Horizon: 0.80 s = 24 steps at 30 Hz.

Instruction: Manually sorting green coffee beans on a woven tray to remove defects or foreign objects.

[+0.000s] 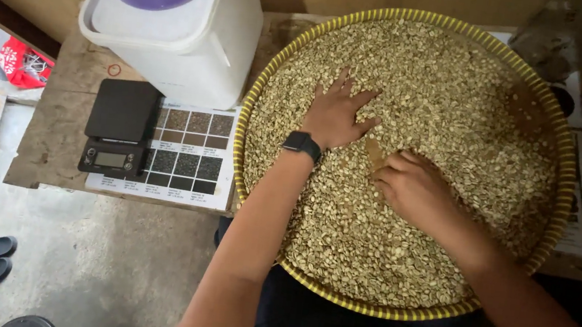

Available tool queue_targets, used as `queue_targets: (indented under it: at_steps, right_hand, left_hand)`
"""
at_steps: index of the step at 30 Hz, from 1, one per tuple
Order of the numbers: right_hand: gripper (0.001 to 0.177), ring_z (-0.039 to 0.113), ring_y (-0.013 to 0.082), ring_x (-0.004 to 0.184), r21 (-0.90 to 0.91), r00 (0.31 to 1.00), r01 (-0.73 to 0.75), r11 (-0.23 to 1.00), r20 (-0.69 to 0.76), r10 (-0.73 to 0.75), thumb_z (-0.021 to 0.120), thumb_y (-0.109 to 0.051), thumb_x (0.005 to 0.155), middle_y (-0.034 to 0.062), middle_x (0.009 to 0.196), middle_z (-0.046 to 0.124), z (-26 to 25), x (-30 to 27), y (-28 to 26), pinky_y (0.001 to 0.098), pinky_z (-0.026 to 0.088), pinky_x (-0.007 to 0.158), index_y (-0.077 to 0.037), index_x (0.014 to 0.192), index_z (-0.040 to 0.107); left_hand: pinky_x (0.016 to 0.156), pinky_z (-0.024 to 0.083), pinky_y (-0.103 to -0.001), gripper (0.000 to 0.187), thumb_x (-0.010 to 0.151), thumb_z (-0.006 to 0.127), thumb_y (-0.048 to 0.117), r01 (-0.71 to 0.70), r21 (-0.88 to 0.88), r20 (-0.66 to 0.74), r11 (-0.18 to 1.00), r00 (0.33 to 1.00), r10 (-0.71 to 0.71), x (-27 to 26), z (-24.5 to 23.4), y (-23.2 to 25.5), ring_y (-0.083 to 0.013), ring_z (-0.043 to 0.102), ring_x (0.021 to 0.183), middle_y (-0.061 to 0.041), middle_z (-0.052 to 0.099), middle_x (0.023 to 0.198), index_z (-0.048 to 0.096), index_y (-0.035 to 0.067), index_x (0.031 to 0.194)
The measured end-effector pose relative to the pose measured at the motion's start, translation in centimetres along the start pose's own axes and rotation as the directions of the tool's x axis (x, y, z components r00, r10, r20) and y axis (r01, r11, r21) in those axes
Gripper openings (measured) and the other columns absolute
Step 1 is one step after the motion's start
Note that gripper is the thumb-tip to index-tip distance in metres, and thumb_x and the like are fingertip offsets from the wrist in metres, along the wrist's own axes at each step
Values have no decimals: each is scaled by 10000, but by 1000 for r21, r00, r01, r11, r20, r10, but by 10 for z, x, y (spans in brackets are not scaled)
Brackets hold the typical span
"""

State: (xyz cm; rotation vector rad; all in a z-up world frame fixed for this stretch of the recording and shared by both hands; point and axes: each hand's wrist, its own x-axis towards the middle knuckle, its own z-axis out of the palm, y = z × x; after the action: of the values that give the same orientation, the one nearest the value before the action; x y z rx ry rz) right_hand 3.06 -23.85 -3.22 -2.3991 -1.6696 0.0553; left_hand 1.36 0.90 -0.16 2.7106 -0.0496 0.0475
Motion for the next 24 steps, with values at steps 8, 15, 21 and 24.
queue_targets:
  at_steps: [8, 15, 21, 24]
  right_hand:
    - [158, 652, 295, 923, 1, 989, 6, 1000, -151, -5, 672, -215, 943, 82, 890, 645, 17, -1, 2, 435, 514, 798, -81, 958, 754]
    - [167, 648, 285, 936, 43, 989, -24, 999, -143, 30, 645, -207, 976, 81, 905, 644, 1, 0, -11, 413, 512, 839, -83, 963, 756]
    - [160, 653, 334, 934, 151, 987, -8, 988, -154, 32, 631, -167, 988, 118, 927, 660, -10, -1, -15, 462, 527, 836, -73, 979, 760]
    - [173, 636, 347, 1006, 141, 995, -73, 987, -63, 82, 604, -182, 1018, 120, 991, 640, -7, 1, -16, 479, 517, 894, -63, 1032, 729]
  left_hand:
    - [1188, 199, -796, 564, 1046, 523, 560, 21, 33, -10, 999, 1000, -21, 0, 2, 3, -394, 186, 1570, -255, 433, 1569, 507, 251, 1518]
    - [1197, 212, -768, 567, 1048, 492, 593, 56, 80, 8, 995, 998, -57, 0, 1, 7, -382, 187, 1572, -243, 422, 1582, 492, 284, 1523]
    - [1200, 223, -747, 572, 1039, 478, 620, 96, 124, 27, 988, 995, -100, 1, 3, 9, -353, 170, 1580, -205, 402, 1608, 463, 344, 1540]
    - [1199, 237, -749, 547, 1060, 504, 571, 76, 94, -3, 993, 997, -76, -4, -3, 15, -395, 205, 1565, -242, 425, 1577, 481, 290, 1528]
